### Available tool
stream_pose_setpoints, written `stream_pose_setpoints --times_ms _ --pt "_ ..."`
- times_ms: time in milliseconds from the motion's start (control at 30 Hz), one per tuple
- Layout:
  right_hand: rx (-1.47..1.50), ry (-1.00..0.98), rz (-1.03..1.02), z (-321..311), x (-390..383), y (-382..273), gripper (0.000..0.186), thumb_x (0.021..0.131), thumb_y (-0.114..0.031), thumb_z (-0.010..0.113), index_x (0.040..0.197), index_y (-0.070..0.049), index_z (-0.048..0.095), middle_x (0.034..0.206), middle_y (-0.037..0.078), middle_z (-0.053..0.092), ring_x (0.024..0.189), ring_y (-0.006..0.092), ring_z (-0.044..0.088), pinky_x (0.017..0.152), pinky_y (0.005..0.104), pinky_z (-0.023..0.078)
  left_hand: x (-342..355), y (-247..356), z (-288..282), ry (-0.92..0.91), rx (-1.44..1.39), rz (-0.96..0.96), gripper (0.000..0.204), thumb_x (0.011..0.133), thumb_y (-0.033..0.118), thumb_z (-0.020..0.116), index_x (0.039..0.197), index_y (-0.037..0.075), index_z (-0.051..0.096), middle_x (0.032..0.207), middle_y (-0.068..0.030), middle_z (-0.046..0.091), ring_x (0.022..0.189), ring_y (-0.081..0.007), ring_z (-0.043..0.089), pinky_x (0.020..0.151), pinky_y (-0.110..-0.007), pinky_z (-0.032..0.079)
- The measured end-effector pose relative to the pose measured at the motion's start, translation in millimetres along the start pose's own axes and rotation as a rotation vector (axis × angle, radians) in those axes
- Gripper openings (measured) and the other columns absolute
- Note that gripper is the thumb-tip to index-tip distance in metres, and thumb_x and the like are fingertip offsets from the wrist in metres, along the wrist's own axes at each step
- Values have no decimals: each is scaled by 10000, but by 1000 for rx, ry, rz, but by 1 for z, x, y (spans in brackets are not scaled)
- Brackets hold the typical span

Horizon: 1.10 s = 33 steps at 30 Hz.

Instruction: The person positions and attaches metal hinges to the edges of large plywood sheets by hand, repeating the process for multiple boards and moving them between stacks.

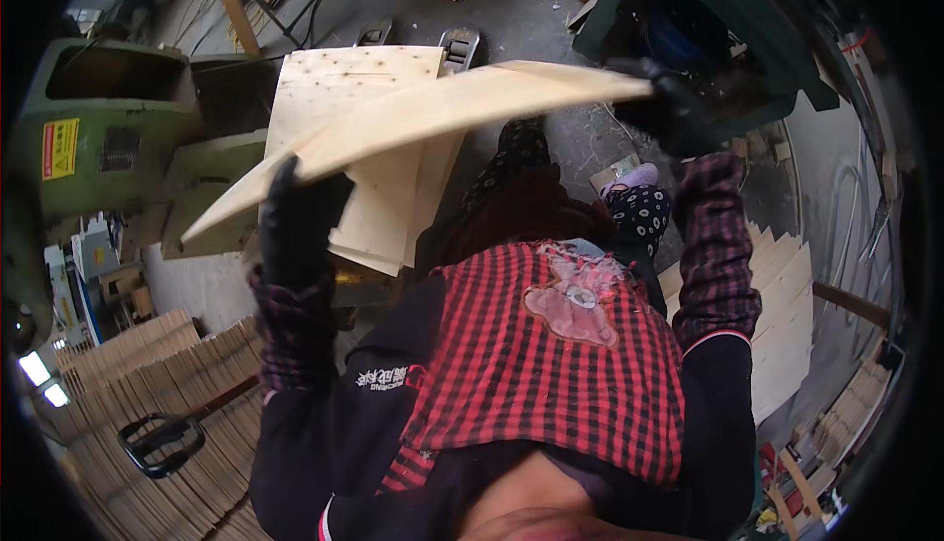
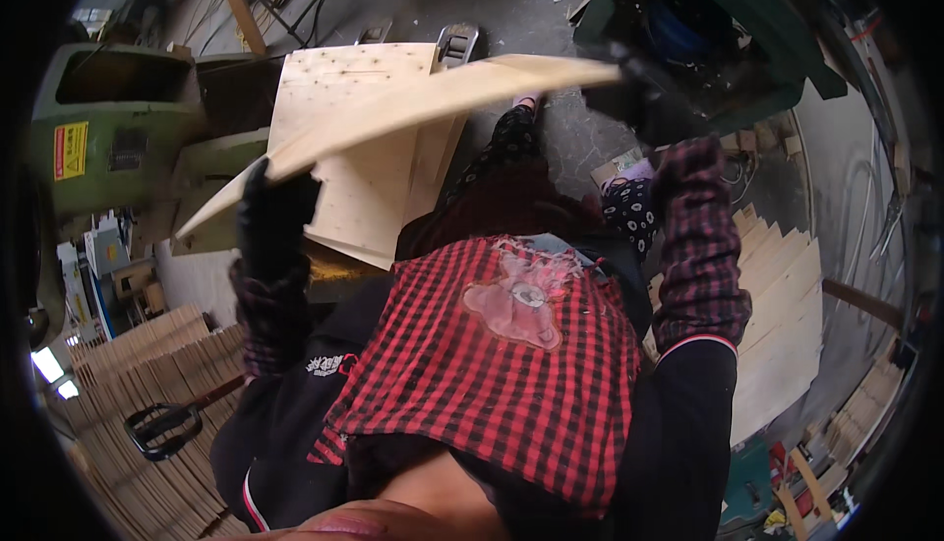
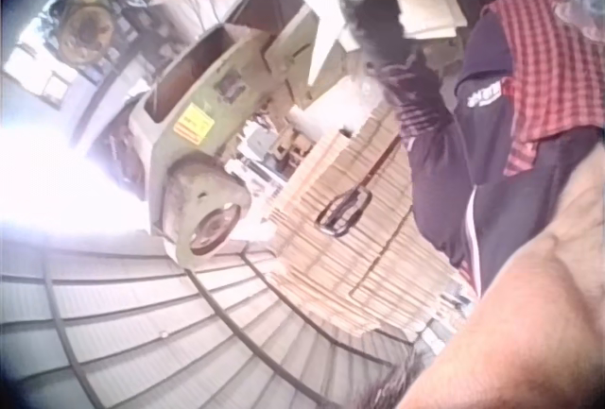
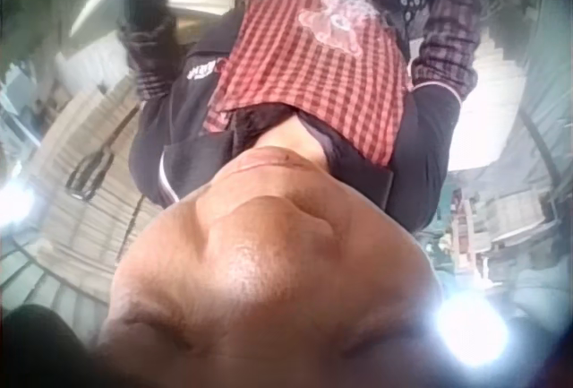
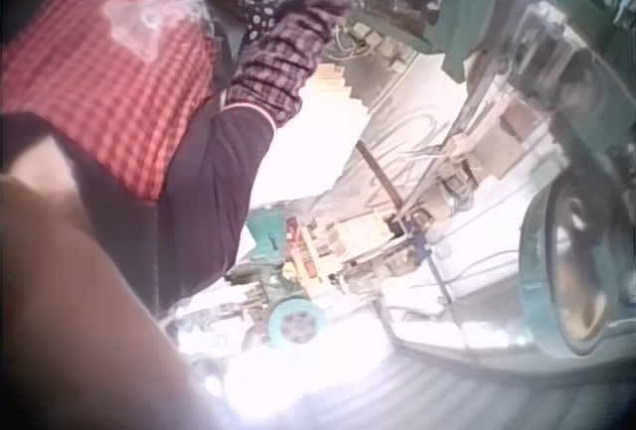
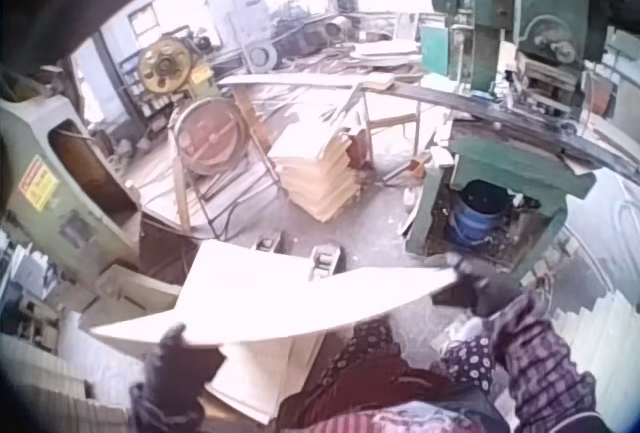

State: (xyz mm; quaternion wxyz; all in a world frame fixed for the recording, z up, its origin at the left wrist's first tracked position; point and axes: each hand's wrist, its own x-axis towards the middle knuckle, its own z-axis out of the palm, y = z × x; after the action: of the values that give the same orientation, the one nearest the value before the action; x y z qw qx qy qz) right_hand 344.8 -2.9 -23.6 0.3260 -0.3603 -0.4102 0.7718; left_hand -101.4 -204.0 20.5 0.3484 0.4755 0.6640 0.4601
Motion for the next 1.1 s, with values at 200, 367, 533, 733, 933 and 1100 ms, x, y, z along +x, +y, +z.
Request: stream_pose_setpoints --times_ms 200,367,533,733,933,1100 --pt "-309 34 -276 29 72 -76 451 922 -385 491 1061 32 593 985 141 648 892 210 634 795 305 524 51 25 -37 -364 -882 159 438 976 264 320 1400 166 266 1348 -300 367 1251 -341 407 1057 -455 309" --pt "-402 285 -227 57 132 -101 429 893 -401 549 1094 -23 568 932 156 663 786 216 663 730 305 546 103 -40 -12 24 -621 -61 500 944 398 355 1254 22 465 1324 -164 464 1242 -278 418 1073 -443 278" --pt "-496 238 -175 57 170 -118 346 898 -297 555 1125 -37 541 947 160 661 796 217 660 719 298 542 76 -181 46 305 -1164 -885 723 855 494 460 1409 76 255 1463 -125 268 1336 -266 292 1058 -485 259" --pt "-1188 263 -349 119 193 -162 397 970 -315 389 928 10 612 554 109 606 435 168 597 397 275 483 33 -277 131 486 -1226 -1157 855 813 613 461 1437 131 130 1500 -149 136 1362 -313 210 1043 -582 202" --pt "-1621 216 -491 207 209 -205 519 952 -447 360 832 -32 649 503 87 569 427 164 578 425 305 473 44 -301 150 501 -1292 -1151 869 823 678 367 1444 142 81 1499 -156 121 1366 -334 180 1059 -583 155" --pt "-1518 436 -436 251 212 -208 550 875 -528 474 714 -41 674 543 85 591 499 196 595 532 318 496 75 -293 151 642 -1355 -1216 785 852 656 310 1433 145 174 1459 -136 256 1324 -312 289 1023 -625 166"
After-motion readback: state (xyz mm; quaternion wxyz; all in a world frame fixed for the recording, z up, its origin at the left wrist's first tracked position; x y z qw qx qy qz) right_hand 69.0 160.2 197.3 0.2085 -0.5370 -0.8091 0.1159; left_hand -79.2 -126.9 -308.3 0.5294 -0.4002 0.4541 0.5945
